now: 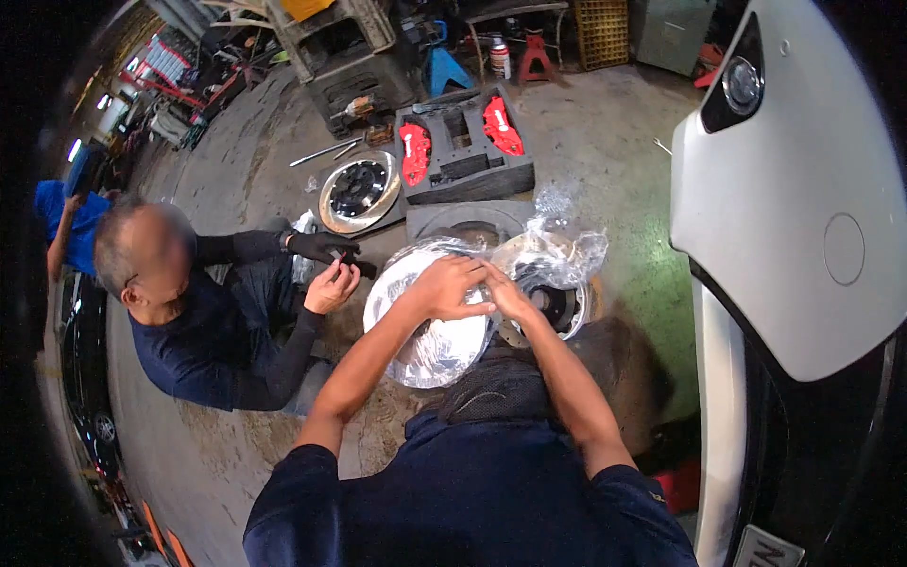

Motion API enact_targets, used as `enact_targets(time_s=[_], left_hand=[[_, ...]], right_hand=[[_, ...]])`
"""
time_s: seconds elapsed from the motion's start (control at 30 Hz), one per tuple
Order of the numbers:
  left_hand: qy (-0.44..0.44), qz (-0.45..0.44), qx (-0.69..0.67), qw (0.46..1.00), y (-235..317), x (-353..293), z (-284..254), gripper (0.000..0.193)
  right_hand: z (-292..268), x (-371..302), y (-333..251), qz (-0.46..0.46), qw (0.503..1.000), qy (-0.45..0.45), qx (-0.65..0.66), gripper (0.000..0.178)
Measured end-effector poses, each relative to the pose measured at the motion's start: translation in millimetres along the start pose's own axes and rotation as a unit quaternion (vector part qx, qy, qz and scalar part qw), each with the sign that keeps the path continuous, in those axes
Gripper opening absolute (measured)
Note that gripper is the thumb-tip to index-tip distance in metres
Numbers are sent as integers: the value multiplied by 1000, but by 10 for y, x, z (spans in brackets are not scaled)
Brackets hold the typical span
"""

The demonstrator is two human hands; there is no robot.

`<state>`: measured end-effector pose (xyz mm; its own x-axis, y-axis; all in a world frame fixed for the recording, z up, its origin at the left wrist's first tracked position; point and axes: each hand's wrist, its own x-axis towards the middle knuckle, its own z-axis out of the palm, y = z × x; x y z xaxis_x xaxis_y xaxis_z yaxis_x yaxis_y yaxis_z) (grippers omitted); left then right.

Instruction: Replacing and assembling high-performance brake rotors and components.

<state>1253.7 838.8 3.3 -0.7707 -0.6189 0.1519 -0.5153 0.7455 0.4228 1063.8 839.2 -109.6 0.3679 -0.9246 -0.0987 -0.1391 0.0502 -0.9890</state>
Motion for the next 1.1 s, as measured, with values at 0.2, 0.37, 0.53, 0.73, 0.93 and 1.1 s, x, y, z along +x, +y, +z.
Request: enact_targets(time_s=[0.2, 0.37, 0.53, 0.73, 0.93, 1.1], left_hand=[[3, 13, -40, 999, 122, 169, -237, 50], [-5, 82, -26, 996, 471, 90, -725, 40], [92, 164, -58, 980, 690, -331, -1084, 43], [342, 18, -134, 930, 342, -1056, -965, 45], [513, -80, -508, 687, 285, -1606, -585, 46], [392, -394, -584, 592, 571, -2222, -615, 79]], right_hand=[[33, -105, -195, -17, 998, 63, 12, 56], [368, -189, -786, -128, 988, -69, -50, 30], [551, -562, -1304, -93, 992, 77, -36, 29], [-178, -607, -1073, 81, 942, 243, -216, 43], [-144, -1124, -1217, -21, 956, 266, -125, 40], [-175, -1405, -1925, -125, 937, 311, -98, 43]])
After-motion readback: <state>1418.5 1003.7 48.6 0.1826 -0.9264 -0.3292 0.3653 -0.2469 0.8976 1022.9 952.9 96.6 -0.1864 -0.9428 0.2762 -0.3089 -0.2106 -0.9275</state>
